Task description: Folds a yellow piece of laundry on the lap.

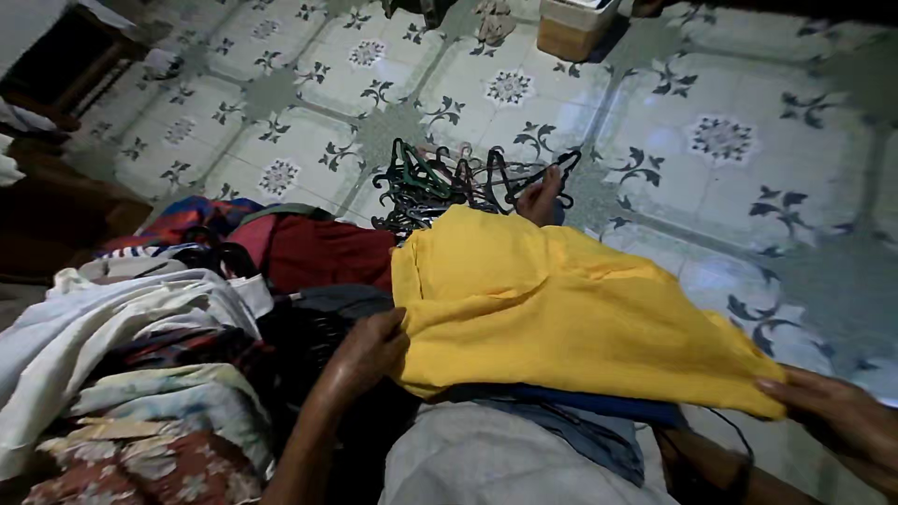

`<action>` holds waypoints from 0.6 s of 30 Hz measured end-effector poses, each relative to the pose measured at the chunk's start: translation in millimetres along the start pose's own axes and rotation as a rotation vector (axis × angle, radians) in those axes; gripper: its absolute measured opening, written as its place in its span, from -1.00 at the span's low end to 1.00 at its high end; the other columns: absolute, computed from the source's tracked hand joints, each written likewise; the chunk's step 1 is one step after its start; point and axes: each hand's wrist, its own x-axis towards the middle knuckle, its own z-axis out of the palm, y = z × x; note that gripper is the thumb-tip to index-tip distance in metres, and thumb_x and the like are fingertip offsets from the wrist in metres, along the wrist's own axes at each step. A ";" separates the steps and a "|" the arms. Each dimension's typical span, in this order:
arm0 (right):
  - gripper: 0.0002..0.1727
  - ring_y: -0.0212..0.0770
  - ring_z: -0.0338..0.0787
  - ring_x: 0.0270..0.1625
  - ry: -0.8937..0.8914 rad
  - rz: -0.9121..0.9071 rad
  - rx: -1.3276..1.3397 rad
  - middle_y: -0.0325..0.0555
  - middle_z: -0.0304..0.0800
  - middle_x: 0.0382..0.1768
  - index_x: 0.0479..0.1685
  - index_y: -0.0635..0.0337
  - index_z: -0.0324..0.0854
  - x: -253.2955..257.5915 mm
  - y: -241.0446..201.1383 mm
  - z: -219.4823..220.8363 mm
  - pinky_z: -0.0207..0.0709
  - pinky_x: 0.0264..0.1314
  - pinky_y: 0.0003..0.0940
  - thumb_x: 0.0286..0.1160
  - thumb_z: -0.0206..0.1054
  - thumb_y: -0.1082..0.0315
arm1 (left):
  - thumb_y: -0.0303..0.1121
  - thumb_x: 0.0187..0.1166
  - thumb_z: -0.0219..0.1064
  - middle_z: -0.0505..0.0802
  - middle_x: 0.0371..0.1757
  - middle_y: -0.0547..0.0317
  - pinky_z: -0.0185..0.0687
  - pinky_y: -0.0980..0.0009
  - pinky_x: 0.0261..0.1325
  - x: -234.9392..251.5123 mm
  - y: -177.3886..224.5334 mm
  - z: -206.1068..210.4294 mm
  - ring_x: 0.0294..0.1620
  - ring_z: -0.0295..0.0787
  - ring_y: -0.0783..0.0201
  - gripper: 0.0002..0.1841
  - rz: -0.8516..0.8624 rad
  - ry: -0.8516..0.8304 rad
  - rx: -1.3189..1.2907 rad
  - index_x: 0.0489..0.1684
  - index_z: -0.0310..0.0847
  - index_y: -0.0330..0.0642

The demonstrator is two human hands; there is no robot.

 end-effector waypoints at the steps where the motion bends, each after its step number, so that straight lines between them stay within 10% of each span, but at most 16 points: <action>1: -0.81 -0.52 0.83 -0.31 0.066 0.031 0.062 -0.43 0.87 -0.38 -0.15 0.17 0.65 8.3 23.4 -5.3 0.75 -0.14 -0.51 0.55 0.10 0.50 | -0.36 0.71 0.16 0.77 -0.15 -0.16 0.60 -0.02 0.04 1.5 -3.0 5.7 -0.13 0.72 0.03 -0.72 -0.008 0.025 -0.002 0.10 0.64 -0.42; 7: -0.88 -0.58 0.79 -0.34 0.235 0.014 0.088 -0.45 0.80 -0.40 -0.17 0.15 0.61 13.2 8.9 14.6 0.72 -0.17 -0.58 0.52 0.17 0.50 | -0.29 0.70 0.22 0.79 -0.39 0.19 0.64 0.30 -0.18 -13.9 -1.5 19.5 -0.36 0.71 0.39 -0.75 0.085 0.388 -0.147 -0.17 0.77 -0.27; 10: -0.87 -0.54 0.74 -0.28 0.140 0.098 -0.159 -0.30 0.75 -0.34 -0.10 0.33 0.58 1.6 -7.2 11.1 0.68 -0.08 -0.51 0.48 0.21 0.61 | -0.27 0.62 0.29 0.75 -0.50 0.08 0.63 0.13 -0.29 -23.4 -13.3 24.9 -0.46 0.71 0.20 -0.74 0.088 0.335 0.013 -0.29 0.74 -0.32; 14: -0.75 0.10 0.66 -0.11 -0.112 0.178 -0.638 0.39 0.68 -0.13 0.10 0.62 0.59 26.8 -7.3 11.5 0.52 0.10 0.09 0.53 0.31 0.61 | -0.33 0.64 0.30 0.79 -0.30 -0.38 0.53 -0.32 -0.01 -15.2 4.0 30.5 -0.14 0.77 -0.37 -0.71 -0.051 0.174 0.313 -0.12 0.70 -0.50; 18: -0.59 0.61 0.62 0.26 0.082 -0.082 -0.884 0.65 0.62 0.18 0.33 0.60 0.53 65.8 -41.6 21.3 0.34 0.35 0.54 0.66 0.28 0.43 | -0.53 0.47 0.39 0.74 0.23 -0.48 0.51 -0.31 0.33 -12.2 7.7 35.8 0.31 0.65 -0.47 -0.65 0.191 0.567 0.422 0.22 0.66 -0.45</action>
